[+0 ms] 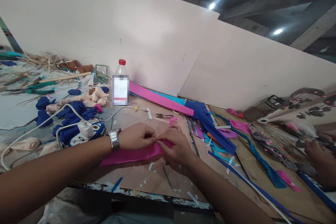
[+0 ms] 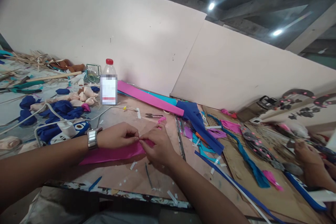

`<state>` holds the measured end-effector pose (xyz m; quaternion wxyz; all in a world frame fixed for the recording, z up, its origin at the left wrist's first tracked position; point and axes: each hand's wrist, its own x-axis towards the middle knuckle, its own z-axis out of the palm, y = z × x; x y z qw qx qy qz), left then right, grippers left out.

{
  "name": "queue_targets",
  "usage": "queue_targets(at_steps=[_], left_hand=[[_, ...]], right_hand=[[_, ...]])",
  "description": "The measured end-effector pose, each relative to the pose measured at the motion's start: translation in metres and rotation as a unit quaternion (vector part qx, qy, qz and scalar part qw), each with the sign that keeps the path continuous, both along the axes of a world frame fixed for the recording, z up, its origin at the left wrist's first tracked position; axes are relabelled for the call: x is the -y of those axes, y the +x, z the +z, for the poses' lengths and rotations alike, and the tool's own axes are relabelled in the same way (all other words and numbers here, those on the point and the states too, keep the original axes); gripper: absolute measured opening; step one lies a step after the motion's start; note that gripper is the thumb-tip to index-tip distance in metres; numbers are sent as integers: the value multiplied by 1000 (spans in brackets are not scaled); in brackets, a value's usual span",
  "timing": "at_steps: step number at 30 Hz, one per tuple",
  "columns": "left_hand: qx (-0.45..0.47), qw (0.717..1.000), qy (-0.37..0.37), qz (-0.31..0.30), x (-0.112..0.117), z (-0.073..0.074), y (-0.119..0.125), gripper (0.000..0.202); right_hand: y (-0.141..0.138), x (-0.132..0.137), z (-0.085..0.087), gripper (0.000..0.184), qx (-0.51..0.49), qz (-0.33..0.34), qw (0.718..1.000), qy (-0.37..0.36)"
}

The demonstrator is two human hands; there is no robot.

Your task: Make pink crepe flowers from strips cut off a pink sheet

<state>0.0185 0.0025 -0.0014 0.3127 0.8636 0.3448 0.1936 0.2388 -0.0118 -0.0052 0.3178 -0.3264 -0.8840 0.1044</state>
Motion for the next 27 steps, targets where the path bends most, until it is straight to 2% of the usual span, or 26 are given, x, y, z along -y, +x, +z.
queue_targets(at_steps=[7,15,27], left_hand=[[-5,997,72,34,8,5,2,24],[-107,973,200,46,7,-2,4,23],[-129,957,258,26,7,-6,6,29]], right_hand=[[1,-1,-1,5,-18,-23,1000,12],[2,-2,0,6,1,-18,1000,0],[1,-1,-2,9,-15,-14,999,-46]])
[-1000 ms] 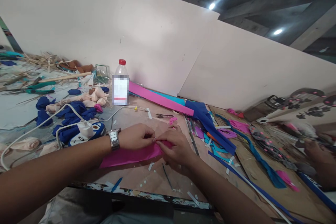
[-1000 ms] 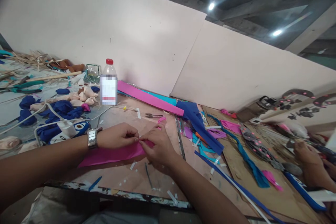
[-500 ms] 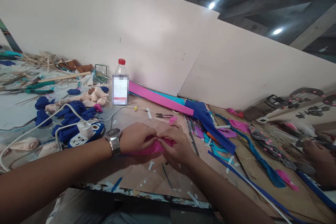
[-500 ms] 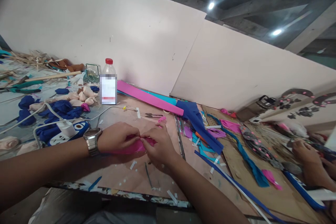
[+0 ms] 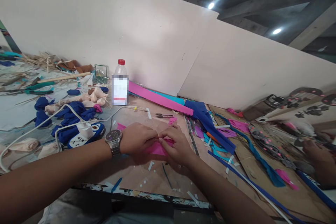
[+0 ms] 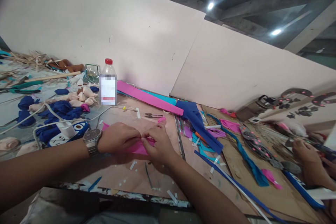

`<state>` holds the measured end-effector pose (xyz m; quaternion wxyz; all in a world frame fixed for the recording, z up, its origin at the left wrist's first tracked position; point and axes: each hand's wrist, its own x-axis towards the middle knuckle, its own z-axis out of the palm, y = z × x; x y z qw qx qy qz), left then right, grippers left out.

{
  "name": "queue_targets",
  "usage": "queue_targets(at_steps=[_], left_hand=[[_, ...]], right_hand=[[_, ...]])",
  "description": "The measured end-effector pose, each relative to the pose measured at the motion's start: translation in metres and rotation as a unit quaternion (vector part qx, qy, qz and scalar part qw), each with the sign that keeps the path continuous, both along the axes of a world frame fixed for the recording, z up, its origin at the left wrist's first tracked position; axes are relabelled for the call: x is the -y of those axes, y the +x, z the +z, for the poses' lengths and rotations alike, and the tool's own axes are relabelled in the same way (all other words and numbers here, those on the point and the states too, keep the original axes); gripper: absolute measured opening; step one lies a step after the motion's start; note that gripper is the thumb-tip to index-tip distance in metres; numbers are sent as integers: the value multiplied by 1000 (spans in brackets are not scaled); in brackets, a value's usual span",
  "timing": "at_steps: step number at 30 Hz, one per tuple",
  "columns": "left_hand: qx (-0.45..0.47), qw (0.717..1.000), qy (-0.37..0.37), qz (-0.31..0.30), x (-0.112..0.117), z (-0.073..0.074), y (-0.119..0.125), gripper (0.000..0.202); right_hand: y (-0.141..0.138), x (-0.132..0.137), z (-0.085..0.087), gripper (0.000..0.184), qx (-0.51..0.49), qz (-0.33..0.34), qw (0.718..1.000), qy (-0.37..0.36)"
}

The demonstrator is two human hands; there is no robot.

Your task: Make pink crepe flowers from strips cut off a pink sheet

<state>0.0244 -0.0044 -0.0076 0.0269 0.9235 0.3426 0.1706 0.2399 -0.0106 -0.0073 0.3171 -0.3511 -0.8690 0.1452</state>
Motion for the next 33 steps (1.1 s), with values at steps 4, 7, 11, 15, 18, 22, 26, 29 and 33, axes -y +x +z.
queue_targets(at_steps=[4,7,11,15,18,22,26,29,33], left_hand=[[8,1000,-14,4,2,0,1,30],[24,999,-45,7,4,3,0,28],[66,995,-81,0,5,7,-2,22],[83,992,-95,0,3,6,-3,20],[87,991,-99,1,3,6,-3,20],[94,990,-106,-5,3,6,-3,21],[92,990,-106,3,2,6,-5,22],[82,992,-94,6,2,5,-4,21],[63,995,-71,5,2,5,-2,20]], right_hand=[[-1,2,2,8,2,5,1000,-2],[-1,2,2,9,9,4,1000,-1],[0,1,0,8,0,3,1000,7],[1,2,1,5,-3,4,1000,13],[1,2,1,5,4,5,1000,18],[0,2,1,5,8,7,1000,28],[1,1,1,4,10,10,999,40],[1,1,2,5,13,8,999,49],[0,1,2,7,19,4,999,33]])
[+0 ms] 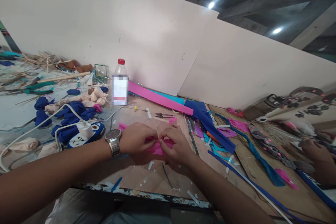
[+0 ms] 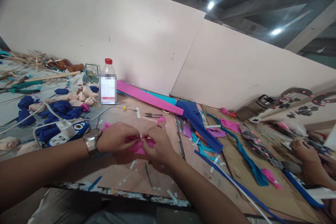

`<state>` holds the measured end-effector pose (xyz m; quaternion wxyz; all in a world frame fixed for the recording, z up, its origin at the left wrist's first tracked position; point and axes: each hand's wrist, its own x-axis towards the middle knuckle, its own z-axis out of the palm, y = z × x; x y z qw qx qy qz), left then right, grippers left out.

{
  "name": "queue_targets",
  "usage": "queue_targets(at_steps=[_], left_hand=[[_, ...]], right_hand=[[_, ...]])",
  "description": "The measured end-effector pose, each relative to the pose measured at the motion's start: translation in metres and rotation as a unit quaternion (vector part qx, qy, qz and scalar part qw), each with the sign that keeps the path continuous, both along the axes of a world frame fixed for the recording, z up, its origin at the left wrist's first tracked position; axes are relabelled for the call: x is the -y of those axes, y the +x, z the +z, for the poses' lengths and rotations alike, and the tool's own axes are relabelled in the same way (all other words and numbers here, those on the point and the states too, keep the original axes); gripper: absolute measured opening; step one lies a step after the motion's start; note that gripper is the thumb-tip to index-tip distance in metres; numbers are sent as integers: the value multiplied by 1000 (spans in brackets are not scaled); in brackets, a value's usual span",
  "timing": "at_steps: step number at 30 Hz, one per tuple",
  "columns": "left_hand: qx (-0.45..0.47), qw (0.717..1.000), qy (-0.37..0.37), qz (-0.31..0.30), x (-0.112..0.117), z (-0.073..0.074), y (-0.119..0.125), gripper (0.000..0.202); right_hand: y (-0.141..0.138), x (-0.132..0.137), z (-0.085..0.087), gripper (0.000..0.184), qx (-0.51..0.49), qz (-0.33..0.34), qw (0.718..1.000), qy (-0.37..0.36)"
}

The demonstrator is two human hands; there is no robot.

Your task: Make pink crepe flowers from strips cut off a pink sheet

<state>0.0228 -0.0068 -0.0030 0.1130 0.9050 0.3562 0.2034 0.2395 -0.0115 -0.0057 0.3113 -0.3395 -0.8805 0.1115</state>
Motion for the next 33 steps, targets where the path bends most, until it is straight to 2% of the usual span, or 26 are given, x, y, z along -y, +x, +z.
queue_targets(at_steps=[7,12,17,24,33], left_hand=[[-5,1000,-10,-8,-3,2,-4,28],[-1,1000,-26,-9,-5,1,-5,26],[11,997,-72,-32,-7,4,-8,27],[-10,996,-73,-53,-9,3,-8,28],[15,983,-159,-93,-12,0,-9,33]], right_hand=[[1,1,4,6,10,1,1000,-7],[1,0,9,6,33,15,999,1],[2,-1,7,9,48,8,999,-14],[3,-2,4,7,47,33,998,-26],[2,-2,6,8,61,46,997,-26]])
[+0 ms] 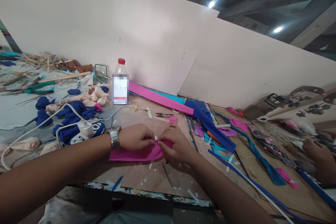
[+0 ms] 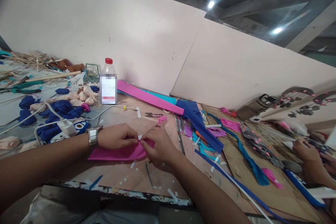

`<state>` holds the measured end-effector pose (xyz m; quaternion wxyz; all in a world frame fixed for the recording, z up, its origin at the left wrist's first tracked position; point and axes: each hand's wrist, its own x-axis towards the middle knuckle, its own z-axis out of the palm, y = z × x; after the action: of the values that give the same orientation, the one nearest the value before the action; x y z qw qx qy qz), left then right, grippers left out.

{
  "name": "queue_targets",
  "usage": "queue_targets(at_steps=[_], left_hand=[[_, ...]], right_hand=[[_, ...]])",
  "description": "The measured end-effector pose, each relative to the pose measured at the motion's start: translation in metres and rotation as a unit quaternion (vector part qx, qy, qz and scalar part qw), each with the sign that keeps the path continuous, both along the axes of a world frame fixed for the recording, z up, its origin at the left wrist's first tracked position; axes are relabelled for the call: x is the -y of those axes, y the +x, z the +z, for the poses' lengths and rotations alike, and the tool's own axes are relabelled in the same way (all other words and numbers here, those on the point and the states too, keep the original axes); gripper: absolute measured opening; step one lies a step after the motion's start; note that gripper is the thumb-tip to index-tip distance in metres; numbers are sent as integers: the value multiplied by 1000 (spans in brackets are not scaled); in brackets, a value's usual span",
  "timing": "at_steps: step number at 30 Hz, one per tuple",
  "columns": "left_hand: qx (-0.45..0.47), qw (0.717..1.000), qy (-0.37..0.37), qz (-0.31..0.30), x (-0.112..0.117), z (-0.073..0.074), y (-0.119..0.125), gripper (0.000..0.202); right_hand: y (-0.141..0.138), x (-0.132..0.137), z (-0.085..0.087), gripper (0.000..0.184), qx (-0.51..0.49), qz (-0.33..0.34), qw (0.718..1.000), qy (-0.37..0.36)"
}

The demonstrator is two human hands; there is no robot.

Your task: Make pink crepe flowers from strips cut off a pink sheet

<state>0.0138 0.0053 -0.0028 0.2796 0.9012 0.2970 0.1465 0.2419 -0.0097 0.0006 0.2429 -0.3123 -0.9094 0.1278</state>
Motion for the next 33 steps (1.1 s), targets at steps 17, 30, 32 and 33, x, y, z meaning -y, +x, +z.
queue_targets(at_steps=[17,30,32,33], left_hand=[[27,996,-79,7,-4,-6,1,30],[59,982,-177,4,-5,2,2,16],[72,981,-178,-6,-5,1,2,20],[79,981,-175,-10,-6,0,2,23]], right_hand=[[1,-1,-3,7,-24,-8,999,23],[2,-2,-6,13,-19,26,997,68],[1,-2,-6,14,-21,28,996,77],[1,-2,-5,15,-22,28,996,81]])
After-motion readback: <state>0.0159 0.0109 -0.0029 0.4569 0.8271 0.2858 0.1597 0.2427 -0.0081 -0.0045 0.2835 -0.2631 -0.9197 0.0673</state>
